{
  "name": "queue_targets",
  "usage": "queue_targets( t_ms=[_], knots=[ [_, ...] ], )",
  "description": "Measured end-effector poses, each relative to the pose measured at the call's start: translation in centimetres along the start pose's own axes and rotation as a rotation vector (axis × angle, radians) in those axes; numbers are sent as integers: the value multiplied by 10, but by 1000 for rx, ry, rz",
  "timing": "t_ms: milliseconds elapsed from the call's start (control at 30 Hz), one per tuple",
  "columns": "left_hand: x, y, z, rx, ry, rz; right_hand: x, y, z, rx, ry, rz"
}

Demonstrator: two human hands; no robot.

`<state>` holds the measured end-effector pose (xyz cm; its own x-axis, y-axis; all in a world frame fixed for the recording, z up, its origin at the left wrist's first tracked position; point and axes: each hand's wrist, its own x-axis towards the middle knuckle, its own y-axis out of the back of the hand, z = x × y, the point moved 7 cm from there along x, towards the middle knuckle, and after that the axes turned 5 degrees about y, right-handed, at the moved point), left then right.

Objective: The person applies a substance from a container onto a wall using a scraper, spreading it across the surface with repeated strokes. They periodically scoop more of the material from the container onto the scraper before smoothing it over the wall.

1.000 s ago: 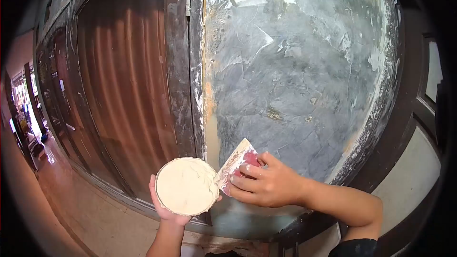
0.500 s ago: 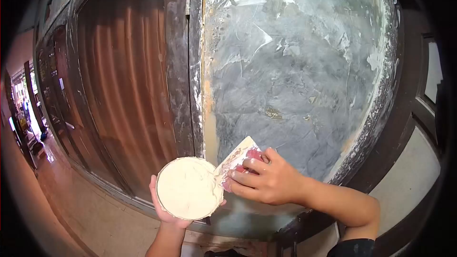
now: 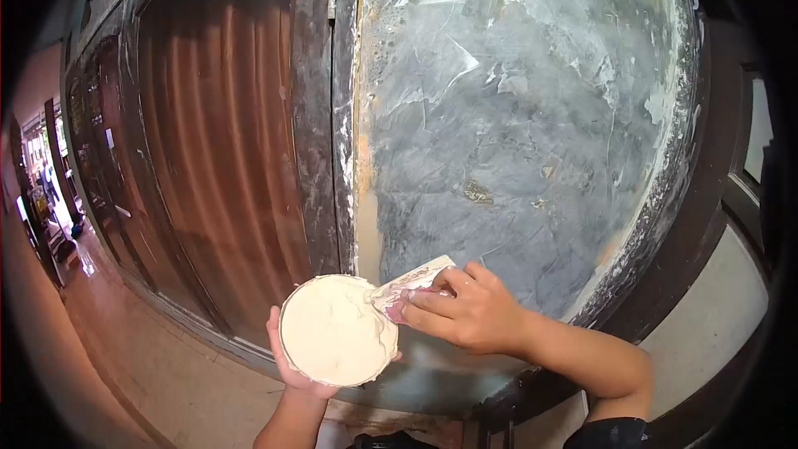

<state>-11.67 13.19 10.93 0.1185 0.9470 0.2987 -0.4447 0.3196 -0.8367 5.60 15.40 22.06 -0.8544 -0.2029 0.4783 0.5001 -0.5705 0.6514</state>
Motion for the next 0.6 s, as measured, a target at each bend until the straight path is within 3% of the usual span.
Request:
queue_targets(
  t_ms=[67,233,333,467,600],
  knots=[
    [1,-2,-5,-154,24,-77,0,-4,0,-25,-13,-11],
    [-2,7,-11,-75,-2,-62,3,-16,2,-53,-27,59],
    [-6,33,-10,-41,-58,129,6,-21,5,-18,-38,101],
    [-9,40,-10,-84,-59,143,18,-22,10,-23,-59,131],
    [-12,59,-9,65,-39,190,41,-7,28,-148,-138,118]
  ],
)
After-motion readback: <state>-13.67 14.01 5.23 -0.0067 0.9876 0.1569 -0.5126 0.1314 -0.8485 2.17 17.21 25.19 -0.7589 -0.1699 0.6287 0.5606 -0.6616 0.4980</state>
